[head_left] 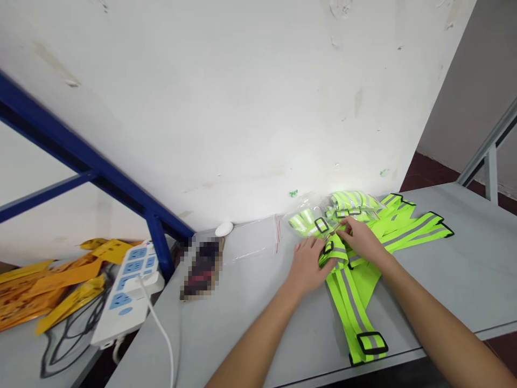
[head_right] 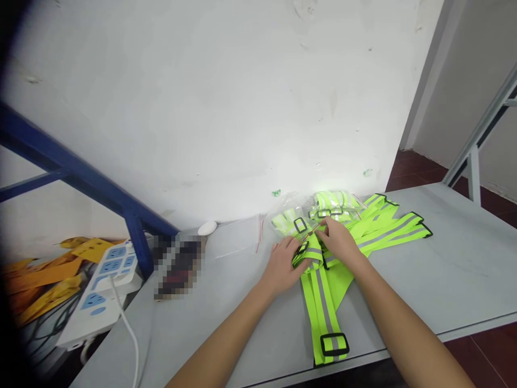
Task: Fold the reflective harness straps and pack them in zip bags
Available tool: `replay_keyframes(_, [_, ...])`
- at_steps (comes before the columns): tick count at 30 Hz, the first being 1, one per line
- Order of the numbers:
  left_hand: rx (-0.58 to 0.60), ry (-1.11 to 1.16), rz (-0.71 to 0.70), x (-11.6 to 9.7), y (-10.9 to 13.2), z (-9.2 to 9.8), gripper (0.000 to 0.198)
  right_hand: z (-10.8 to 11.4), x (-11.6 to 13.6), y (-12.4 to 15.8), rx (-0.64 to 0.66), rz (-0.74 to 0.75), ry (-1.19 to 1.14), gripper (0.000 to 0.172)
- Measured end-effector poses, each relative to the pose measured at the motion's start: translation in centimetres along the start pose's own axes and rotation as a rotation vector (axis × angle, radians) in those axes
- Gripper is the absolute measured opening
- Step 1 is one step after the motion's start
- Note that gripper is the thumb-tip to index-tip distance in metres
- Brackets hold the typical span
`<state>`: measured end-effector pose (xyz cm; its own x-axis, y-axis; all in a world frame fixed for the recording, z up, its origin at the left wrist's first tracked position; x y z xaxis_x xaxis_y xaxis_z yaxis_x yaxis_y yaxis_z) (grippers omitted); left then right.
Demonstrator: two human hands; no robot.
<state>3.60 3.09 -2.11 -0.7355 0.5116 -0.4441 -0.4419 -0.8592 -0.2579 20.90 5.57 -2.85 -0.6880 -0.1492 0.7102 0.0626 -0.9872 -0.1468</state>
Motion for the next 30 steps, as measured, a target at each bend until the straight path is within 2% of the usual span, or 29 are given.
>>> replay_keyframes(7, [-0.168,-0.118,-0.01,-0.8,0.5,0.6,0.019,-1.0,1.6,-0.1,0.005,0.097,0.036,0.033])
replay_keyframes(10, [-0.182,-0.115,0.019,-0.4,0.4,0.6,0.016,-1.2,2.4,0.2,0.06,0.159,0.057,0.031])
replay_keyframes(17, [-0.241,-0.111,0.036,1.0,-0.4,0.7,0.039,-1.8,3.9,1.0,0.194,0.244,0.113,0.032])
replay_keyframes(21, [-0.208,-0.107,0.032,1.4,-0.7,0.7,0.039,-2.0,4.0,1.1,0.176,0.218,0.164,0.034])
replay_keyframes(26, [-0.08,-0.008,-0.02,1.7,-0.8,0.6,0.037,-1.3,3.7,1.0,0.002,0.133,0.338,0.028])
replay_keyframes(30, [-0.032,0.008,-0.062,1.9,-0.5,0.4,0.042,-1.5,3.8,0.9,0.002,0.187,0.418,0.021])
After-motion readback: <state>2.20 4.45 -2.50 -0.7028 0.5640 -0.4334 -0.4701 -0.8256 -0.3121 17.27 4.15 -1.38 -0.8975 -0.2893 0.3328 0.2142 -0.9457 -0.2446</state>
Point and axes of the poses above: each hand's wrist, its own y-axis away from the middle knuckle, its own z-axis out of the back of the hand, x = y × z, the point moved 5 cm from there along -y, towards the middle knuckle, and after that the axes turned 8 degrees about z, right-handed, at the moved point
